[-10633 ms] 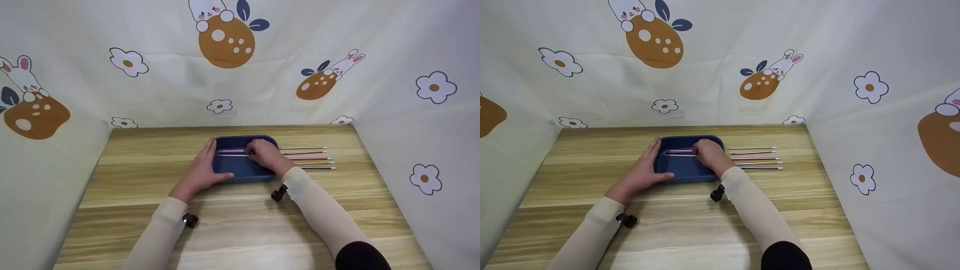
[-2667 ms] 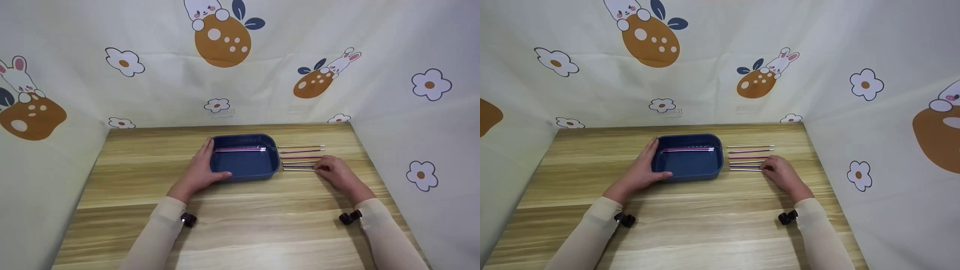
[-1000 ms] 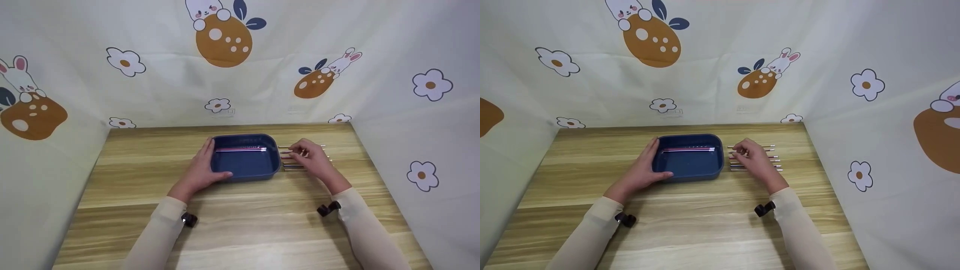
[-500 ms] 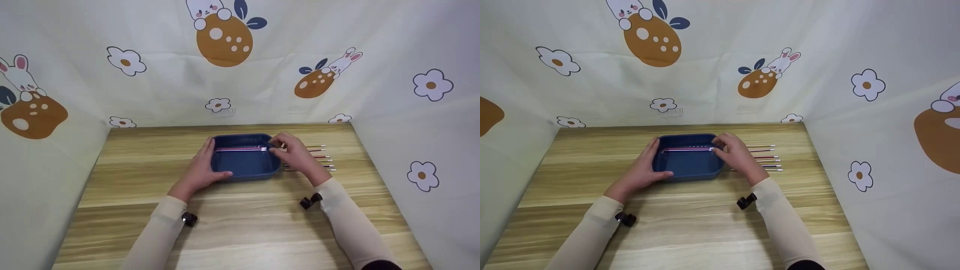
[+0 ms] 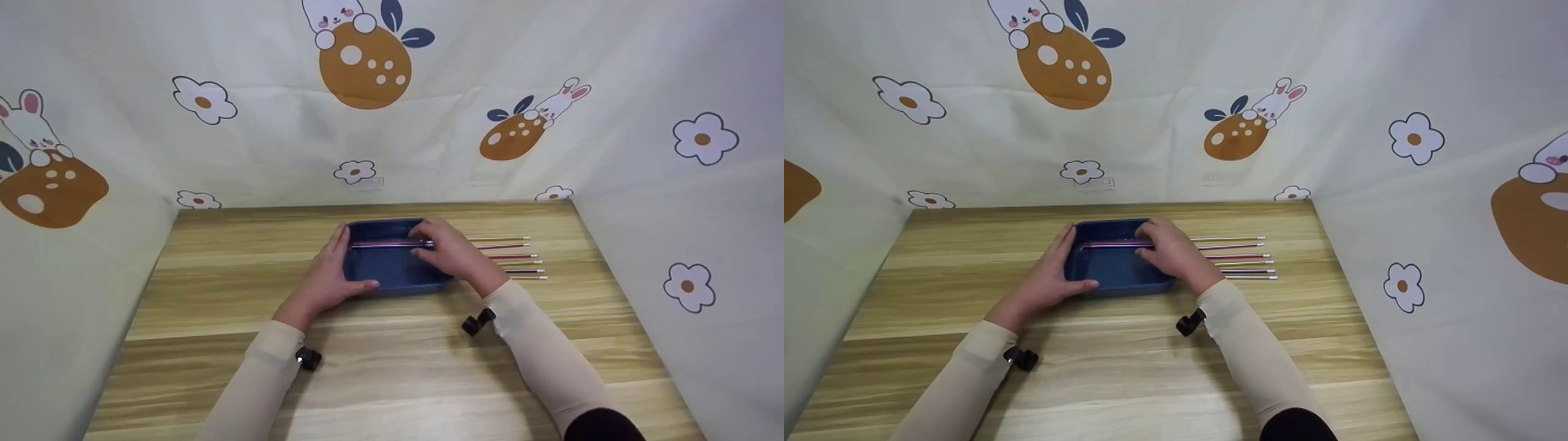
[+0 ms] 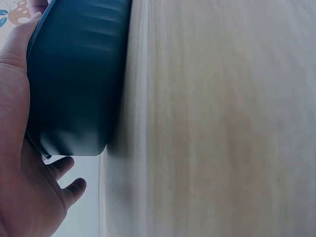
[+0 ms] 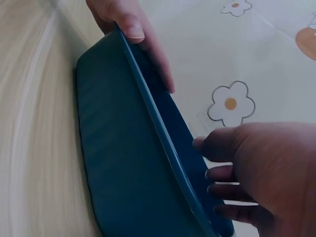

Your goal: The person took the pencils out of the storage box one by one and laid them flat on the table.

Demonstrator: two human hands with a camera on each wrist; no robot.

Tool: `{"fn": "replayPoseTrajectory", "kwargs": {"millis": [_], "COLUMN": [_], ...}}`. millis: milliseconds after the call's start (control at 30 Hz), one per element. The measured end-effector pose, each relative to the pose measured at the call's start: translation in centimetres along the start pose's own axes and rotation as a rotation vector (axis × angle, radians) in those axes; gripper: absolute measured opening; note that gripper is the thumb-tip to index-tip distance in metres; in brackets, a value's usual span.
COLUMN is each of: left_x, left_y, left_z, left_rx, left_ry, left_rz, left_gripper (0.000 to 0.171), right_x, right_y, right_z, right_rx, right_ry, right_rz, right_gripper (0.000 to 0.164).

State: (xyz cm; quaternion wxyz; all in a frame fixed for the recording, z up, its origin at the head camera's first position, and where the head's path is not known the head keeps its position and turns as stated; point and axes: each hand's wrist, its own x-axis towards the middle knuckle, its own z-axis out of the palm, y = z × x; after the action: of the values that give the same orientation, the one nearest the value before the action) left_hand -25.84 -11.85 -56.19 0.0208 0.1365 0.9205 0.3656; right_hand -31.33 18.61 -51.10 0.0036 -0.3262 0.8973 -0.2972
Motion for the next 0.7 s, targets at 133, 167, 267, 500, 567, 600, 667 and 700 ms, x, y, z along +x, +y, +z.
{"fn": "replayPoseTrajectory", "kwargs": {"millis": [133,167,267,500,567,600,667,700], "left_x": [0.0,0.0,0.0,-0.1,-0.1,-0.1,-0.1,-0.1], "left_y": [0.0,0.0,0.0,0.1,0.1,0.1,0.1,0.1], "left_z": [0.0,0.1,0.1,0.0,0.0,0.0,0.0,0.0], "left_rx": [-0.006,-0.009,-0.016,-0.004,-0.005,-0.007,-0.008,-0.007], "left_ry": [-0.004,-0.005,-0.005,-0.009,-0.010,-0.009,-0.007,-0.006], "left_rz": [-0.001,0.000,0.002,-0.001,-0.008,-0.011,-0.012,-0.012], "left_gripper": [0.139,0.139,0.138,0.139,0.139,0.139,0.139,0.138], "right_x": [1.0,1.2,1.7,2.4,2.5,2.6,2.7,2.7], "right_y": [-0.2,-0.2,-0.2,0.3,0.3,0.3,0.2,0.2], "right_z": [0.7,0.9,1.4,2.5,2.8,2.8,3.0,3.0], "right_rx": [-0.103,-0.127,-0.188,-0.299,-0.337,-0.349,-0.363,-0.367], "right_ry": [-0.066,-0.089,-0.135,-0.115,-0.099,-0.095,-0.094,-0.095], "right_rz": [0.011,0.018,0.039,0.018,0.005,0.003,0.001,0.000], "right_gripper": [0.035,0.037,0.038,0.028,0.025,0.024,0.023,0.023]}}
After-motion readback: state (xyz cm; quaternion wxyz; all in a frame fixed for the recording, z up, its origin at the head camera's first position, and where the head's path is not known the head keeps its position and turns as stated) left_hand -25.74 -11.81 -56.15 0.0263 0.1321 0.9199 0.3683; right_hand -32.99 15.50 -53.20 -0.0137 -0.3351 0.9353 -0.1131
